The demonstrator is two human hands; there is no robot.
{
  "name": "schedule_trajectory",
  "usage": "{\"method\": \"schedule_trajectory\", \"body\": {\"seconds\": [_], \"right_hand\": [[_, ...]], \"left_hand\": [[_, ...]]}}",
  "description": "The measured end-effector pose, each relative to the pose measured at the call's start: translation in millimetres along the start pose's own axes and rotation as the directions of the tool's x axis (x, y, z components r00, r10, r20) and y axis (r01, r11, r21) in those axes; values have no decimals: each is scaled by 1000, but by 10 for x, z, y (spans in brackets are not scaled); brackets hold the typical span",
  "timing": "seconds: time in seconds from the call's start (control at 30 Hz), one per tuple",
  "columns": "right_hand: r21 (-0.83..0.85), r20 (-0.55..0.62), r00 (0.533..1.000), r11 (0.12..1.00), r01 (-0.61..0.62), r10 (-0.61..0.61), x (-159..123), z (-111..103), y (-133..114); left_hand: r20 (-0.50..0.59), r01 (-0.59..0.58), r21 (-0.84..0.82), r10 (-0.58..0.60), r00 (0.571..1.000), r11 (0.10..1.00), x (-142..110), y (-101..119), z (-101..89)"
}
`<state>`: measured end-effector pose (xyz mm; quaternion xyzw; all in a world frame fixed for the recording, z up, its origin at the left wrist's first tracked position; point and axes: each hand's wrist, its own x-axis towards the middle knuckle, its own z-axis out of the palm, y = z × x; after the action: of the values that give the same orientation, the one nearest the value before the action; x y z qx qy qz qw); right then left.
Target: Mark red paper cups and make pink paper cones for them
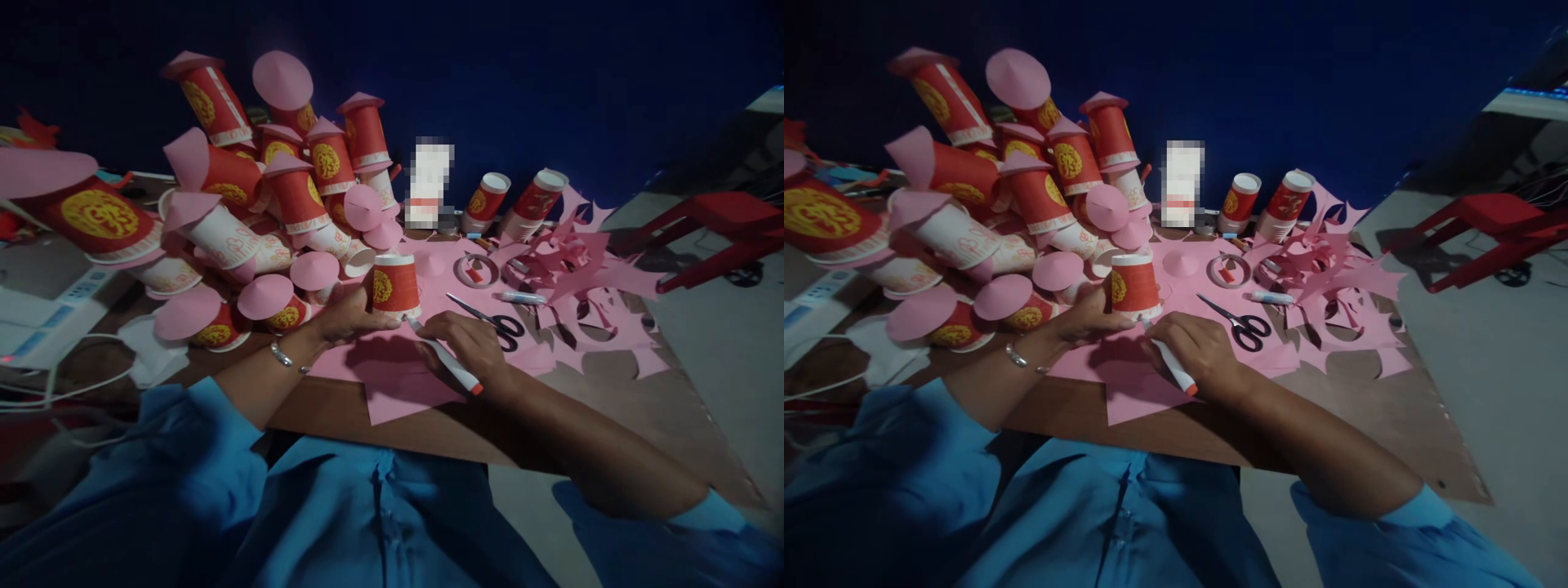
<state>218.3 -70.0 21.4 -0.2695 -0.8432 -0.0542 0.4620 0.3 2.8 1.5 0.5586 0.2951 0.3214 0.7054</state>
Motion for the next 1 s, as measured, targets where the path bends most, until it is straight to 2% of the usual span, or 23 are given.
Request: {"method": "schedule_trajectory", "body": {"seconds": [0.33,0.63,1.0], "right_hand": [[76,26,1000,997,-14,12,-7,-14,19],[63,-26,999,998,28,-26,7,-25,-10],[10,7,999,999,43,-43,26,-20,-24]], "left_hand": [[-11,-42,102,44,999,994,-16,18,7],[-5,-13,81,14,1000,997,-11,-9,6],[3,-3,73,3,1000,997,-1,-25,-10]]}}
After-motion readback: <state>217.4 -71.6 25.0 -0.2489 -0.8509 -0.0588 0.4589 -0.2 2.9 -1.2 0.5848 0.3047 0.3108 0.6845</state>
